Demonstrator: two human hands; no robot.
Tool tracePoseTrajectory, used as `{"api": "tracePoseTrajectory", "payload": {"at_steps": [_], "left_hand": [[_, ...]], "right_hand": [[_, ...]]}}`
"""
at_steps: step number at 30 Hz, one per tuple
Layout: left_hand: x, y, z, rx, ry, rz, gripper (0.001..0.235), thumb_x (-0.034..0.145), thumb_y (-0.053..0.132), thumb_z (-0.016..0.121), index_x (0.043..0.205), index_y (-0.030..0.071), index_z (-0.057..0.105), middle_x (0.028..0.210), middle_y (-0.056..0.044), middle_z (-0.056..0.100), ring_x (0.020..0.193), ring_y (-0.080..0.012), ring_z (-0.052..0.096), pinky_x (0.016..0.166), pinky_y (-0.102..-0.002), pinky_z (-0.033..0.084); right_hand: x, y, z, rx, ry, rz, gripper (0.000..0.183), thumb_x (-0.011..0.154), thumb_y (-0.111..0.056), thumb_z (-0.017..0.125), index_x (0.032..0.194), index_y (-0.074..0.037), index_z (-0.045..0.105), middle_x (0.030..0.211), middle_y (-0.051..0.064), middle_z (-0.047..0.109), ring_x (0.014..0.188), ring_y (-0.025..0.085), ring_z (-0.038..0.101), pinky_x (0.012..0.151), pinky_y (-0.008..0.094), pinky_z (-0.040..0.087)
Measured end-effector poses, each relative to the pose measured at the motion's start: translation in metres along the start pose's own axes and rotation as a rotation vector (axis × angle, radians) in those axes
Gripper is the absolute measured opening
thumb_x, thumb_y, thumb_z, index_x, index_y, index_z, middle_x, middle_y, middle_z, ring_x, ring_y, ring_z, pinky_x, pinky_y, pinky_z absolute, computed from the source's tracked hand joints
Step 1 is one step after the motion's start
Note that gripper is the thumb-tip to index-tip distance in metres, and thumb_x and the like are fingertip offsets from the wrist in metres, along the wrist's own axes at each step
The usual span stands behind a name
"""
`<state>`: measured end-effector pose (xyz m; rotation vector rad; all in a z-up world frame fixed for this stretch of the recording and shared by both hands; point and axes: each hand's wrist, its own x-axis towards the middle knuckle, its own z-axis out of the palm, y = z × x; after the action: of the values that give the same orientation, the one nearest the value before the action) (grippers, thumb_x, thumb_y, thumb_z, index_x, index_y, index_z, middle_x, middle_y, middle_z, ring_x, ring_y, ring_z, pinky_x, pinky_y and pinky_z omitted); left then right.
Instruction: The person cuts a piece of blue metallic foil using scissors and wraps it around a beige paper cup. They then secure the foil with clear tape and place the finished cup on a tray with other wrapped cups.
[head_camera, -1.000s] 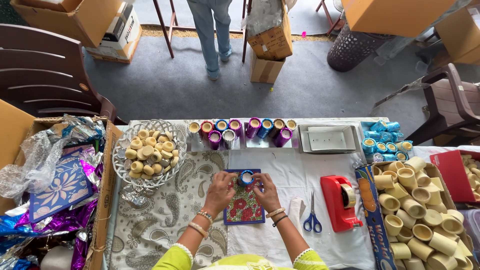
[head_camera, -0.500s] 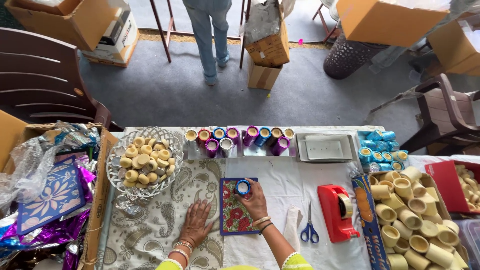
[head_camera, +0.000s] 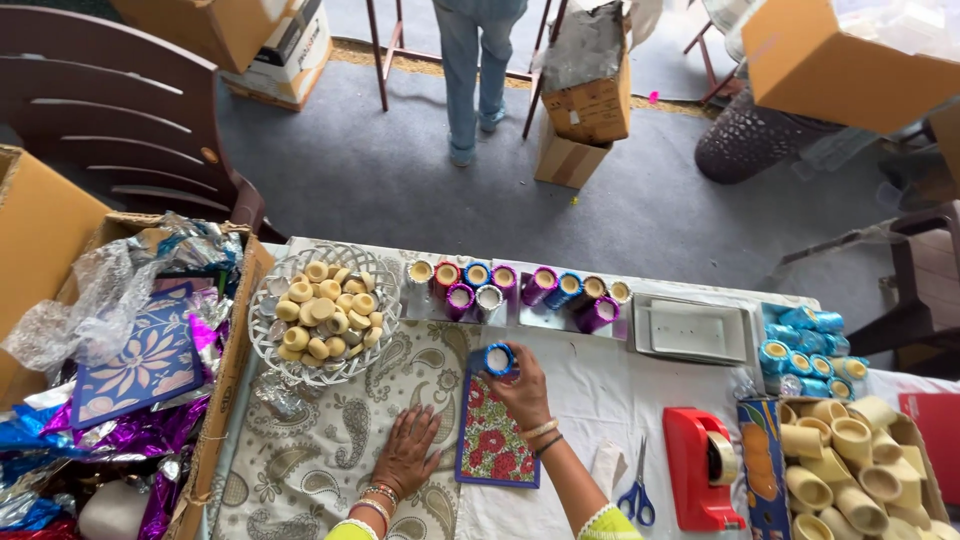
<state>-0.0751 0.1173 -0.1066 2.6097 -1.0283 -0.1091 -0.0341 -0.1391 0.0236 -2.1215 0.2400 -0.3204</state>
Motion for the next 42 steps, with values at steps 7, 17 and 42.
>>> {"api": "tracePoseTrajectory", "payload": {"at_steps": [7, 17, 42], "left_hand": [[-0.001, -0.001, -0.001, -0.019, 0.03, -0.003, 0.07, 0.088, 0.037, 0.059, 0.147, 0.006, 0.039, 0.152, -0.017, 0.037, 0.144, -0.035, 0.028, 0.121, -0.05, 0.015], [-0.003, -0.004, 0.004, -0.06, -0.01, -0.003, 0.066, 0.09, 0.036, 0.056, 0.145, 0.003, 0.041, 0.151, -0.02, 0.037, 0.144, -0.0364, 0.027, 0.121, -0.051, 0.014], [-0.003, -0.005, 0.005, -0.124, -0.061, -0.02, 0.064, 0.091, 0.035, 0.056, 0.144, 0.003, 0.042, 0.152, -0.019, 0.036, 0.145, -0.0367, 0.025, 0.122, -0.051, 0.013]], "right_hand": [[0.073, -0.032, 0.051, -0.078, -0.009, -0.339, 0.06, 0.071, -0.022, 0.091, 0.122, -0.01, 0.063, 0.116, 0.007, 0.068, 0.112, 0.03, 0.061, 0.099, 0.042, 0.05], [0.11, -0.015, 0.111, -0.333, 0.051, -0.286, 0.069, 0.058, -0.041, 0.095, 0.119, -0.022, 0.07, 0.128, 0.002, 0.053, 0.128, 0.029, 0.043, 0.108, 0.049, 0.03], [0.111, -0.01, 0.123, -0.512, 0.084, -0.297, 0.073, 0.061, -0.039, 0.093, 0.124, -0.024, 0.06, 0.137, 0.003, 0.044, 0.136, 0.029, 0.035, 0.114, 0.047, 0.024]]}}
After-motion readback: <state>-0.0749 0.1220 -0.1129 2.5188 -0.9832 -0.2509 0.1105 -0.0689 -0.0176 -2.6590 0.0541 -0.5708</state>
